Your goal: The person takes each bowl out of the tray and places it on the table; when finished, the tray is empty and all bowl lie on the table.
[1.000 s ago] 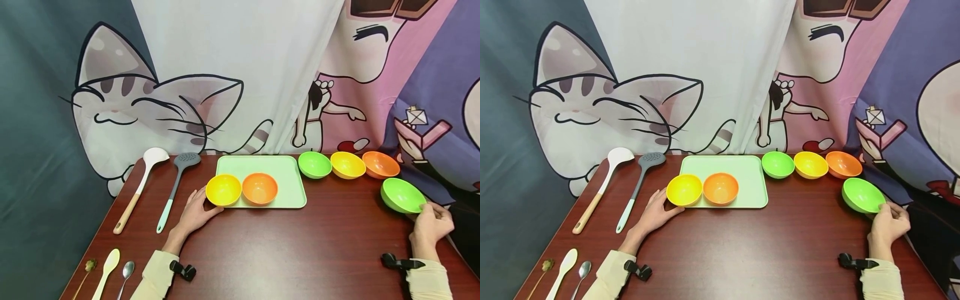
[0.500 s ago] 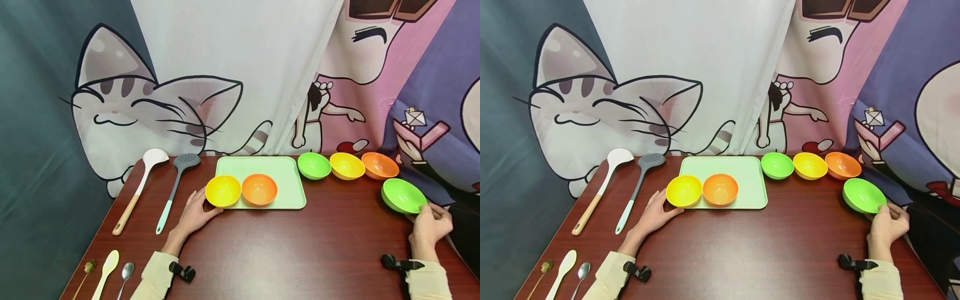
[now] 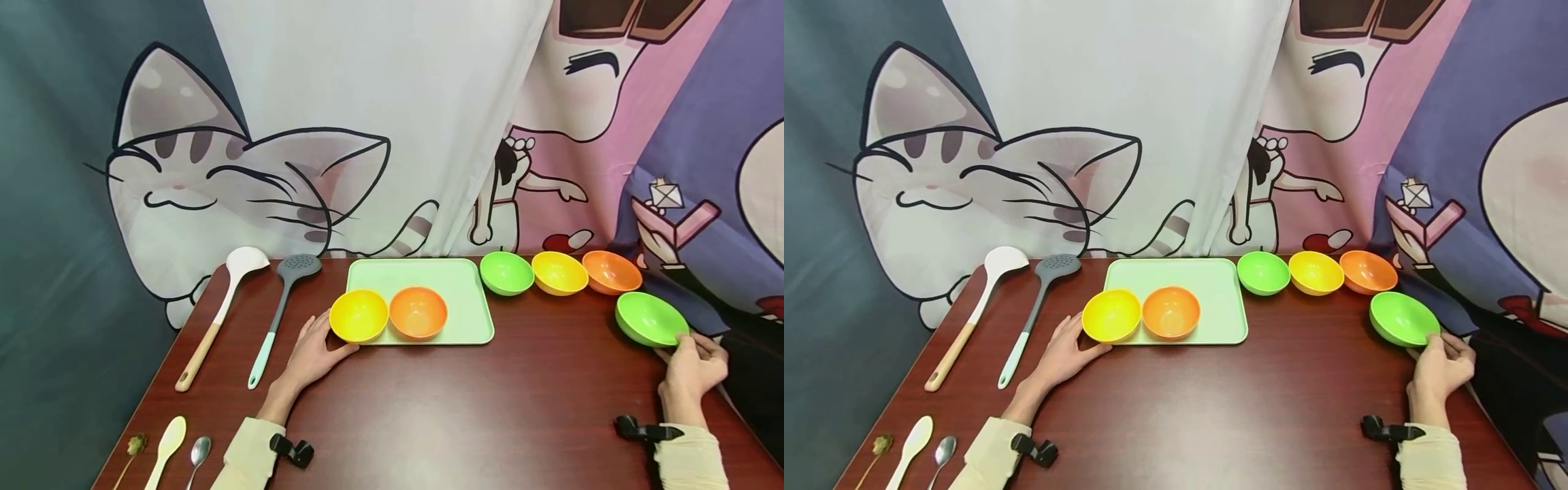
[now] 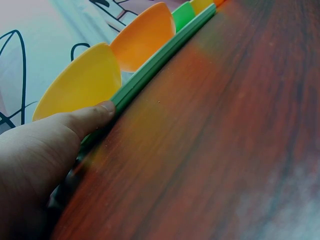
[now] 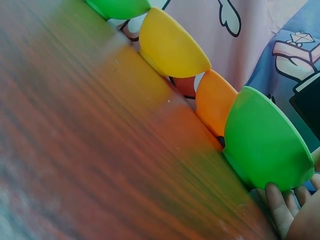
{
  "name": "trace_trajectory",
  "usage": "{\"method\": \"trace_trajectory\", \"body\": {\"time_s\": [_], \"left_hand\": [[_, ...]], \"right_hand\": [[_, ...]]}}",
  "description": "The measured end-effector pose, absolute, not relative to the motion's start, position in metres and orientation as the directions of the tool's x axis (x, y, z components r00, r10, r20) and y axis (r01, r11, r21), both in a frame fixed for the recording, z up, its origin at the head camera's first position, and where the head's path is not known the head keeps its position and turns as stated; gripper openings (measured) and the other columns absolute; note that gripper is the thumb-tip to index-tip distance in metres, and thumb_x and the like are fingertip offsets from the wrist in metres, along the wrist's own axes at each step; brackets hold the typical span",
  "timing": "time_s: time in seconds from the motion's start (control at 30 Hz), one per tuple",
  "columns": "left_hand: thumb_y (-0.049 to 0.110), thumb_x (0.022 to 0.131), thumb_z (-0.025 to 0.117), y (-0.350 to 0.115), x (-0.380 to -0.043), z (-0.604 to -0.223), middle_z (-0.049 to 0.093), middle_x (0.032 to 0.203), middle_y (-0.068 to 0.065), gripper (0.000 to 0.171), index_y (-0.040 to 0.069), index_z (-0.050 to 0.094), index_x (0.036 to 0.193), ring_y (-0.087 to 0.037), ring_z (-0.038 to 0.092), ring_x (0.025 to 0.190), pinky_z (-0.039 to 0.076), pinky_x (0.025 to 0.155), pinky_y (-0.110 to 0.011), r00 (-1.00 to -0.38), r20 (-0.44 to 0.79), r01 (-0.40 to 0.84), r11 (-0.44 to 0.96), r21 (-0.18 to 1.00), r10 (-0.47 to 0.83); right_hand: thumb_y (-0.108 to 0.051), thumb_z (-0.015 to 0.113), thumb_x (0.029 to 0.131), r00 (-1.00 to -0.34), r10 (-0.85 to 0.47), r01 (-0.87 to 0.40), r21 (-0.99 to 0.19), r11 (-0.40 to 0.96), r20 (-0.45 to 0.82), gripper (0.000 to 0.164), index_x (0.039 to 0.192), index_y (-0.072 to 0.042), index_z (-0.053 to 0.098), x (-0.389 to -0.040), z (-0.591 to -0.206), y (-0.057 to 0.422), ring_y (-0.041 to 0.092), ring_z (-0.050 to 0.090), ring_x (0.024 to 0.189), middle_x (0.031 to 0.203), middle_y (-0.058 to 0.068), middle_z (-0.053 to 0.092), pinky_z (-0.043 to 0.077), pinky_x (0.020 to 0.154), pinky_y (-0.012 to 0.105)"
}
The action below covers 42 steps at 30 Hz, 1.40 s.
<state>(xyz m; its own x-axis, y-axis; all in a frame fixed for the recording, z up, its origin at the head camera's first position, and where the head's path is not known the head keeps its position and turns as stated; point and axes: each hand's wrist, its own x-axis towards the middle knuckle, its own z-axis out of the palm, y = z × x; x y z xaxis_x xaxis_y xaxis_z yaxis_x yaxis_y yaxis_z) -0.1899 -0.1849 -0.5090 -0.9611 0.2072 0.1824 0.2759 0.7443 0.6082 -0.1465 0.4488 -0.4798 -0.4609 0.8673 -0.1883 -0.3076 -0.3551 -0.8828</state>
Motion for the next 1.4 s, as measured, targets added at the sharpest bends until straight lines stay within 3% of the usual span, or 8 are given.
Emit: {"method": "trace_trajectory", "body": {"time_s": [0.3,0.53,0.73,0.97,1.27,1.4], "left_hand": [[0.057,0.082,0.075,-0.186,-0.192,-0.511,0.043,0.156,-0.005,0.087,0.017,0.042,0.152,-0.025,0.035,0.148,0.015,0.124,-0.056,-0.956,0.195,0.292,0.741,0.605,0.218],[0.059,0.082,0.074,-0.188,-0.188,-0.513,0.043,0.157,-0.006,0.088,0.016,0.041,0.153,-0.026,0.035,0.148,0.015,0.124,-0.056,-0.959,0.179,0.282,0.748,0.601,0.218],[0.058,0.082,0.075,-0.189,-0.186,-0.512,0.044,0.156,-0.006,0.089,0.016,0.041,0.152,-0.026,0.036,0.147,0.015,0.124,-0.055,-0.962,0.186,0.272,0.749,0.604,0.199],[0.055,0.083,0.075,-0.187,-0.19,-0.509,0.043,0.157,-0.006,0.087,0.016,0.041,0.153,-0.025,0.035,0.148,0.014,0.124,-0.055,-0.958,0.184,0.287,0.744,0.604,0.22],[0.056,0.083,0.074,-0.186,-0.19,-0.507,0.042,0.157,-0.007,0.087,0.016,0.041,0.153,-0.026,0.035,0.148,0.014,0.124,-0.055,-0.959,0.186,0.285,0.74,0.61,0.216],[0.055,0.083,0.075,-0.187,-0.19,-0.507,0.043,0.157,-0.007,0.087,0.016,0.041,0.153,-0.025,0.035,0.148,0.014,0.124,-0.055,-0.957,0.187,0.289,0.739,0.608,0.221]], "right_hand": [[-0.002,0.066,0.089,-0.485,0.838,-0.335,-0.832,-0.442,-0.25,0.012,0.093,-0.007,0.055,-0.142,-0.476,0.447,0.01,0.063,0.062,0.091,0.002,0.058,0.054,0.04,0.026],[-0.001,0.062,0.092,-0.485,0.843,-0.36,-0.826,-0.433,-0.231,0.015,0.099,-0.008,0.05,-0.136,-0.478,0.442,0.011,0.072,0.071,0.098,0.003,0.061,0.055,0.042,0.026],[0.002,0.061,0.091,-0.491,0.846,-0.375,-0.827,-0.42,-0.207,0.014,0.098,-0.006,0.052,-0.132,-0.48,0.434,0.011,0.068,0.068,0.097,0.003,0.062,0.055,0.044,0.024],[0.003,0.062,0.09,-0.466,0.861,-0.396,-0.822,-0.409,-0.203,0.011,0.093,-0.005,0.055,-0.121,-0.48,0.426,0.012,0.066,0.062,0.09,0.003,0.063,0.053,0.04,0.025],[0.0,0.065,0.091,-0.543,0.828,-0.419,-0.809,-0.413,-0.141,0.008,0.093,-0.001,0.057,-0.111,-0.482,0.397,0.015,0.068,0.06,0.08,0.007,0.064,0.055,0.041,0.028],[0.0,0.065,0.092,-0.538,0.839,-0.465,-0.803,-0.373,-0.078,0.007,0.09,0.001,0.058,-0.109,-0.484,0.388,0.015,0.068,0.06,0.075,0.007,0.066,0.055,0.042,0.027]]}}
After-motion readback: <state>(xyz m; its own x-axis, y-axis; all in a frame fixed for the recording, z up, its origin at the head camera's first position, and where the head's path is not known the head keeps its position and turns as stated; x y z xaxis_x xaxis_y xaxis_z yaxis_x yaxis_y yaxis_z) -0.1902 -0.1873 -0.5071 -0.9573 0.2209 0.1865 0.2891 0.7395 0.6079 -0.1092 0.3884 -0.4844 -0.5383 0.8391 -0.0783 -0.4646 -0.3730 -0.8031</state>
